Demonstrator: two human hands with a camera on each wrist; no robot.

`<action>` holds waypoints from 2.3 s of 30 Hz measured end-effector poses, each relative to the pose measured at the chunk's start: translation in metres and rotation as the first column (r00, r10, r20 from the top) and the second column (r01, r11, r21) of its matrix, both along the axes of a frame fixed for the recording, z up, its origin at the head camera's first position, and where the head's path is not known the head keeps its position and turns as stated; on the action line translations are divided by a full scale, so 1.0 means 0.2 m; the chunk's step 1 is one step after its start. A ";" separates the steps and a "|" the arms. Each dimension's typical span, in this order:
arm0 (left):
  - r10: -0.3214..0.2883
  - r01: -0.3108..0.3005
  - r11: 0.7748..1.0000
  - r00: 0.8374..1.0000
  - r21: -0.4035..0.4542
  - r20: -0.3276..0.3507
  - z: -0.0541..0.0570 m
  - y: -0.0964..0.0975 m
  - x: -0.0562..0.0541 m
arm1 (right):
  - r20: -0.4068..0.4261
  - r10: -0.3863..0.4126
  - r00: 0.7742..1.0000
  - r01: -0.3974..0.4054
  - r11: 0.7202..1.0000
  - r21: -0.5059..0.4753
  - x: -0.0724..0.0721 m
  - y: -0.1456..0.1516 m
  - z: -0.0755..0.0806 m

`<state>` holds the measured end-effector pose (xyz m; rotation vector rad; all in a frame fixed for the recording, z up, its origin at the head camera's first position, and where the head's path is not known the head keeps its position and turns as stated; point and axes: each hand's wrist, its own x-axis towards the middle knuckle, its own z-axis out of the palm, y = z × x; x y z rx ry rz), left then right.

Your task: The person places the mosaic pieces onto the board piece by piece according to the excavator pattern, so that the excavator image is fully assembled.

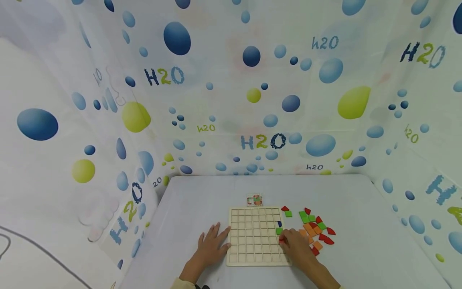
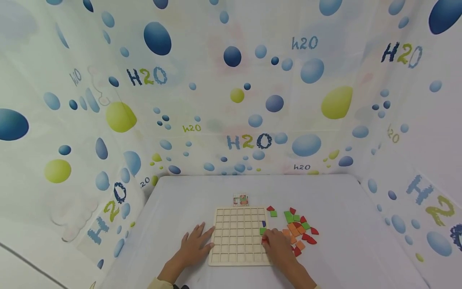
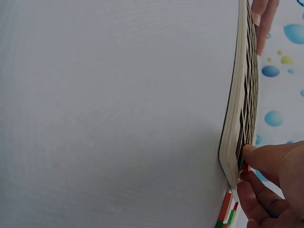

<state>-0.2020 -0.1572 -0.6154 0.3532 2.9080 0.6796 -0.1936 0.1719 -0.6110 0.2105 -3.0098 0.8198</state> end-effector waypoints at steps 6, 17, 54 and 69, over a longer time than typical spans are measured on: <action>-0.005 0.005 1.000 1.000 0.007 0.010 0.00 0.00 0.00 | -0.012 0.022 1.000 -0.022 1.000 0.021 0.00 0.00 0.00; -0.009 0.010 1.000 1.000 0.026 -0.019 -0.02 0.00 0.00 | -0.043 -0.004 0.999 0.006 0.999 0.045 -0.01 -0.01 -0.04; 0.010 -0.010 1.000 1.000 0.019 0.000 -0.01 0.00 0.02 | -0.097 -0.006 0.995 0.004 1.000 -0.020 -0.15 0.07 0.02; 0.011 -0.011 1.000 1.000 0.017 -0.006 -0.02 -0.03 0.02 | -0.074 -0.051 0.996 0.056 0.996 0.068 -0.52 0.08 0.01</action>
